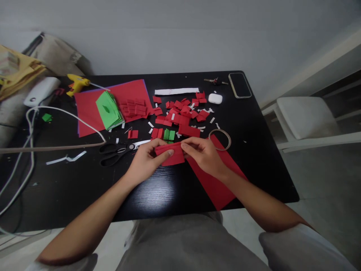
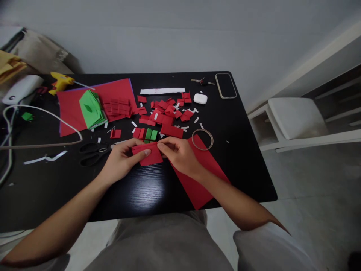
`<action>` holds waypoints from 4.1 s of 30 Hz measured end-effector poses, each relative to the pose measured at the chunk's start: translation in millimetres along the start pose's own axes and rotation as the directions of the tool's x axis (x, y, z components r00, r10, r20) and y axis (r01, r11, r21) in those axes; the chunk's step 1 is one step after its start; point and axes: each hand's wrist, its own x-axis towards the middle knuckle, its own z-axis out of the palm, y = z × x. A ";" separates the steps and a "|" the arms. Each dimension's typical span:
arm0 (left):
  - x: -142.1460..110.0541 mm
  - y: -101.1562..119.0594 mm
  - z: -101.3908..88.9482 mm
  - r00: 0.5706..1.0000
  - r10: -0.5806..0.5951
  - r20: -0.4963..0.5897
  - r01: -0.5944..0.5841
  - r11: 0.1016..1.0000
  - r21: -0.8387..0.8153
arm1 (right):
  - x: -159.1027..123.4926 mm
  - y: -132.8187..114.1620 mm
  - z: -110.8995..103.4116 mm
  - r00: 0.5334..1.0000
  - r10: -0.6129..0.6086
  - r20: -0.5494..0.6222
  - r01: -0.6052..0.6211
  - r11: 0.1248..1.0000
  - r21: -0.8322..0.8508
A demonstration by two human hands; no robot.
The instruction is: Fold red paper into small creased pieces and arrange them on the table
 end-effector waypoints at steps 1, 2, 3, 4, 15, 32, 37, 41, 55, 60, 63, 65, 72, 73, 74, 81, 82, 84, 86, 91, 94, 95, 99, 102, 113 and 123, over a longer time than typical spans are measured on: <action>0.0 0.0 -0.1 1.000 0.008 0.005 -0.008 1.000 0.002 | -0.1 -0.6 -0.5 1.000 -0.012 -0.005 0.012 1.000 -0.017; -0.2 -0.2 0.0 1.000 0.022 0.007 -0.022 1.000 0.007 | -0.3 -1.3 -0.9 0.999 -0.029 -0.014 0.028 0.999 -0.042; -0.5 -0.9 0.1 0.999 0.044 0.007 -0.044 0.999 0.016 | -0.5 -1.8 -1.1 0.999 -0.046 -0.025 0.045 0.997 -0.067; -1.0 -1.8 0.4 0.998 0.069 0.006 -0.069 0.997 0.031 | -0.7 -2.3 -1.2 0.998 -0.062 -0.033 0.059 0.995 -0.086; -6.3 -1.2 -0.1 0.877 0.476 0.069 -0.462 0.792 0.399 | -1.3 -2.7 0.4 0.998 -0.054 -0.042 0.048 0.991 -0.127; -6.1 1.5 -5.0 0.894 0.429 0.128 -0.443 0.808 0.389 | -2.3 0.1 1.3 0.992 -0.119 -0.049 0.105 0.969 -0.223; -4.8 3.8 -2.7 0.897 0.431 0.102 -0.437 0.824 0.362 | -1.2 -1.6 0.9 0.994 -0.113 -0.012 0.108 0.973 -0.205; -6.5 7.8 -4.8 0.910 0.404 0.095 -0.410 0.838 0.359 | -1.0 -2.4 0.1 0.996 -0.089 -0.001 0.086 0.968 -0.235; -5.8 -1.0 -1.2 0.965 0.262 -0.005 -0.251 0.929 0.273 | -8.4 0.8 3.1 0.988 -0.152 0.031 0.154 0.927 -0.342; -6.4 -1.8 -1.2 0.961 0.273 0.056 -0.275 0.896 0.349 | -10.5 0.9 5.6 0.983 -0.181 0.030 0.179 0.906 -0.383; -7.4 -2.3 -0.4 0.957 0.289 0.041 -0.283 0.887 0.364 | -10.2 -1.4 6.7 0.989 -0.146 0.017 0.143 0.925 -0.352; -7.6 -2.5 0.4 0.957 0.289 0.041 -0.284 0.890 0.357 | -9.7 -2.6 6.4 0.993 -0.119 0.028 0.121 0.936 -0.331; -6.2 -1.3 1.0 0.948 0.309 0.072 -0.314 0.881 0.354 | -9.1 -2.9 4.6 0.993 -0.110 0.053 0.122 0.931 -0.345; -6.0 -1.3 0.4 0.946 0.313 0.085 -0.322 0.876 0.358 | -9.3 -2.8 4.9 0.992 -0.112 0.060 0.126 0.926 -0.357; -5.8 -1.4 -0.2 0.943 0.317 0.100 -0.331 0.871 0.363 | -9.5 -2.7 5.2 0.992 -0.111 0.067 0.127 0.921 -0.368; -7.5 -2.3 -4.8 0.959 0.255 0.124 -0.282 0.905 0.318 | -8.4 -1.7 5.8 0.993 -0.082 0.082 0.105 0.936 -0.336; -8.0 -2.4 -4.9 0.965 0.233 0.119 -0.259 0.916 0.305 | -7.9 -1.8 5.5 0.994 -0.074 0.084 0.098 0.941 -0.325; -8.3 -2.8 -4.8 0.975 0.193 0.111 -0.217 0.935 0.282 | -7.1 -2.1 5.0 0.995 -0.057 0.083 0.080 0.948 -0.309; -7.9 -3.2 -4.9 0.981 0.170 0.093 -0.189 0.946 0.264 | -6.5 -2.6 4.7 0.996 -0.042 0.080 0.064 0.953 -0.295; -4.9 -4.4 -6.3 0.977 0.196 0.085 -0.212 0.943 0.256 | -6.5 -3.3 4.9 0.996 -0.021 0.084 0.043 0.961 -0.273; -3.8 -5.1 -6.9 0.970 0.199 0.141 -0.230 0.939 0.254 | -7.4 -4.1 5.4 0.995 -0.016 0.094 0.042 0.959 -0.281; -3.5 -5.3 -7.2 0.967 0.199 0.158 -0.235 0.938 0.256 | -7.6 -4.5 5.5 0.995 -0.015 0.101 0.044 0.958 -0.282; -1.7 -4.7 -10.8 0.957 0.213 0.196 -0.262 0.926 0.272 | -7.8 -5.2 5.5 0.991 -0.031 0.128 0.067 0.958 -0.280; -0.2 -2.3 -14.8 0.951 0.237 0.198 -0.288 0.912 0.293 | -7.6 -4.3 5.0 0.992 -0.040 0.123 0.075 0.953 -0.294; -0.2 -2.1 -14.6 0.978 0.145 0.153 -0.176 0.961 0.214 | -4.2 -0.8 2.6 0.995 -0.044 0.087 0.066 0.959 -0.275; 0.5 -7.0 -8.8 0.989 0.137 0.056 -0.135 0.990 -0.041 | -3.1 1.7 2.6 0.990 -0.140 -0.013 0.137 0.980 -0.146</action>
